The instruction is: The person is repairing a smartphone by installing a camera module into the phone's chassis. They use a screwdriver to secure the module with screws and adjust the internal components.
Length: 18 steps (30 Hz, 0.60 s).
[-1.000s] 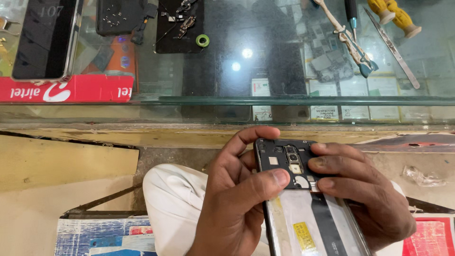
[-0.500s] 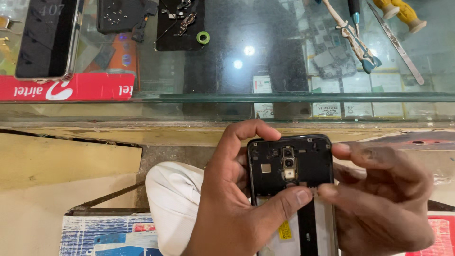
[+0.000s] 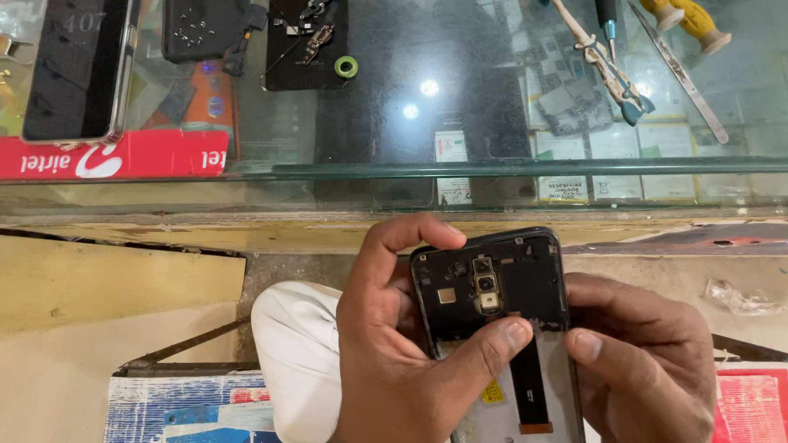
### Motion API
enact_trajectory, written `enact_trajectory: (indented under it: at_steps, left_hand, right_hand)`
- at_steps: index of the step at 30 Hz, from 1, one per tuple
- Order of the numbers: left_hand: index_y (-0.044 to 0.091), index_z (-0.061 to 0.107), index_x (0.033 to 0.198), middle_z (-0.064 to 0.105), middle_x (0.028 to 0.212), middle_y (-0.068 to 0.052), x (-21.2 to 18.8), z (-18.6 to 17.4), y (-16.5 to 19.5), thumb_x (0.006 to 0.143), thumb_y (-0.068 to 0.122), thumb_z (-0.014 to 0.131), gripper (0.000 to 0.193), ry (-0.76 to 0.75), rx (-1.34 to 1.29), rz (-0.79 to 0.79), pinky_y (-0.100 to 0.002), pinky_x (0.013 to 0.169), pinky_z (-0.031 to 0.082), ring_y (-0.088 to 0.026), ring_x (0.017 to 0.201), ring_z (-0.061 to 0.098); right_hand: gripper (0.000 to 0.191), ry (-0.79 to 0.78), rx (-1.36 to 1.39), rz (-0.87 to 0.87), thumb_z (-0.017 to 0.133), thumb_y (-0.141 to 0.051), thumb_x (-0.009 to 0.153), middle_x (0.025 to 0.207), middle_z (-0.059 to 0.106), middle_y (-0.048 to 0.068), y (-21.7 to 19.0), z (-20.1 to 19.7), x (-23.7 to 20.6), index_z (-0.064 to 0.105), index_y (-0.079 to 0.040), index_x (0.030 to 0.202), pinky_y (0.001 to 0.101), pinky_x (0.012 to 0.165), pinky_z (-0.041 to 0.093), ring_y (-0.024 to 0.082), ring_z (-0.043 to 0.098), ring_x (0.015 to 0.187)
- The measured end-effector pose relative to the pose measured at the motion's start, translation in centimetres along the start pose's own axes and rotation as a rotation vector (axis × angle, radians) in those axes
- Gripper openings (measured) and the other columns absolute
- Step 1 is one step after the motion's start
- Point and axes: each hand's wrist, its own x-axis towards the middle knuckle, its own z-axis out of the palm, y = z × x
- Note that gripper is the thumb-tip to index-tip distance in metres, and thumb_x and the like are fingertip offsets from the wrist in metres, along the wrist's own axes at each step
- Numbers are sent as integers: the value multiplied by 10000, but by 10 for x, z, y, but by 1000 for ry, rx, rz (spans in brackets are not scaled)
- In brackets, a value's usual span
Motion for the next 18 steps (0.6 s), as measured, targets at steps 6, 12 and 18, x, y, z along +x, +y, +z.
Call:
enact_trajectory:
  at_steps: [6,12,18]
  left_hand:
    - [42,529,1215,755,963,-126,-1,3,-4,759,-46,793,534,20,-19,5,-284,778,626,-145,874,768]
    - [41,525,1198,727,986,-113,-3,3,-7,764,-56,785,516,17,-8,46,-284,811,629,-139,892,758]
    - [57,519,1183,716,963,-104,-5,4,-11,786,-47,783,488,21,19,73,-294,824,641,-132,900,759]
  right_hand:
    - [395,2,-3,-8,568,85,879,1182,691,404,0,-1,1,582,263,1231,514,931,606,425,722,1089]
    - [308,30,-182,-38,596,74,885,1072,746,337,5,1,1,661,220,1149,406,865,607,319,752,960]
    - [185,87,-346,-134,657,55,879,1063,740,252,7,7,1,661,154,1035,342,860,593,226,724,948]
